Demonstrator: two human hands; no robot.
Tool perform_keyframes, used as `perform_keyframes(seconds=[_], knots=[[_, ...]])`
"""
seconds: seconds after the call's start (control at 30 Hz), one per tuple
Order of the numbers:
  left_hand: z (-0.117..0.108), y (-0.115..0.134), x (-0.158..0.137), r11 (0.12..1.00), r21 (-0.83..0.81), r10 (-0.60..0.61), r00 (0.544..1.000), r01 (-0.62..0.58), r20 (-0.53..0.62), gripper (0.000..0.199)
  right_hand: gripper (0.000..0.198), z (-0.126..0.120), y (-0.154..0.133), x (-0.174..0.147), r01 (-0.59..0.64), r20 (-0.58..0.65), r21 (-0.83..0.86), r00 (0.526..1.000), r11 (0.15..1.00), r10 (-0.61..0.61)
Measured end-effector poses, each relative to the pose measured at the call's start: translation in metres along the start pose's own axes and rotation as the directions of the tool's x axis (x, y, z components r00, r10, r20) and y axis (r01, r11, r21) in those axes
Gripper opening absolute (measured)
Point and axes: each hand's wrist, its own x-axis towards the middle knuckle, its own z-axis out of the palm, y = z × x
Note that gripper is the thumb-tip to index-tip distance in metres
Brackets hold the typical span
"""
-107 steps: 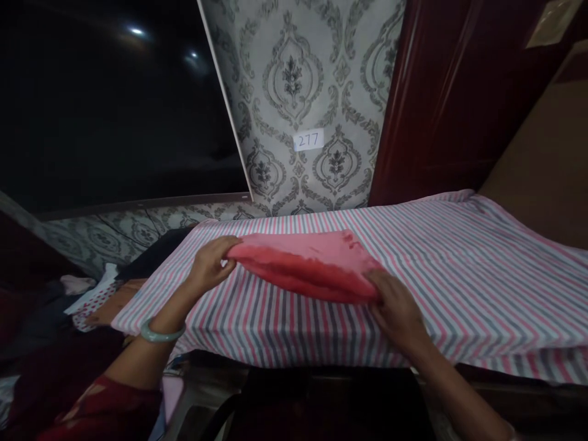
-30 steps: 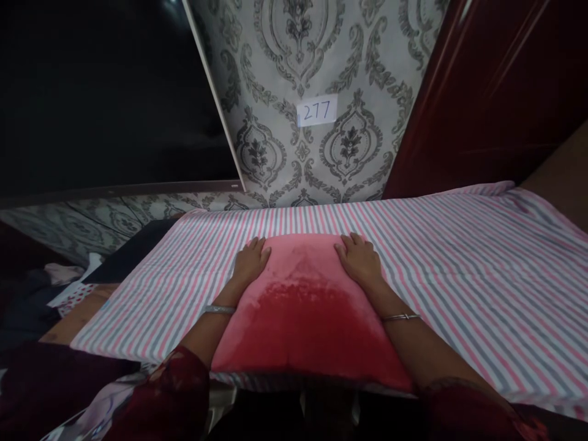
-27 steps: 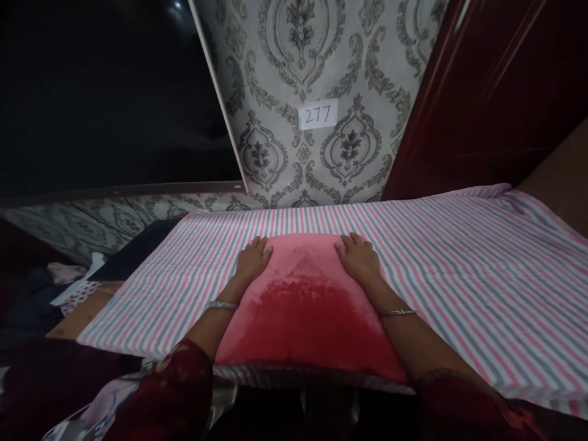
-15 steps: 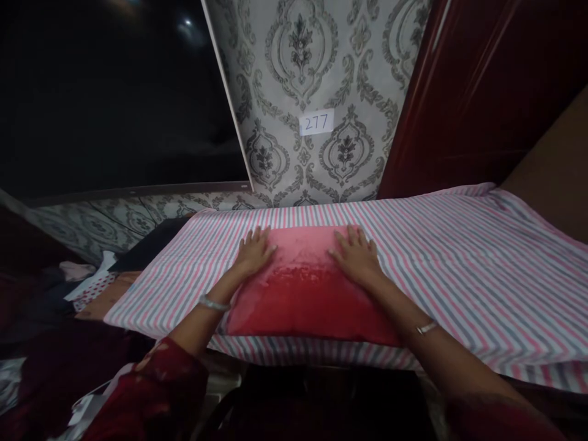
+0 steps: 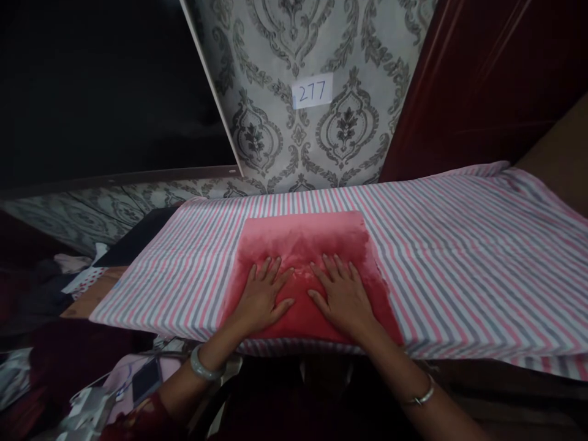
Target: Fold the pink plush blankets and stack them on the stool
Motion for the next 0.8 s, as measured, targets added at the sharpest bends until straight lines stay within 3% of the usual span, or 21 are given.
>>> perform_keyframes(seconds=[0.37, 0.53, 0.67, 0.8], knots=[[-0.004, 0.003, -0.001, 1.0, 0.0, -0.017, 1.0, 0.017, 0.011, 0.068, 0.059, 0.002, -0.002, -0.001, -0.01, -0.038, -0.007, 0.999, 1.0, 0.009], [-0.012, 0.002, 0.002, 1.0, -0.009, -0.02, 0.999, 0.02, 0.027, 0.067, 0.059, -0.002, 0.004, 0.003, 0.013, 0.005, 0.016, 1.0, 1.0, -0.013], [-0.02, -0.013, -0.005, 0.999, 0.011, -0.051, 0.998, 0.05, 0.025, 0.063, 0.056, -0.008, 0.024, -0.006, -0.001, -0.002, 0.029, 1.0, 1.0, 0.001], [-0.017, -0.047, -0.024, 0.975, -0.024, -0.22, 0.975, 0.219, -0.031, 0.058, 0.059, -0.006, 0.062, -0.03, -0.153, -0.1, 0.162, 0.98, 0.975, 0.171]])
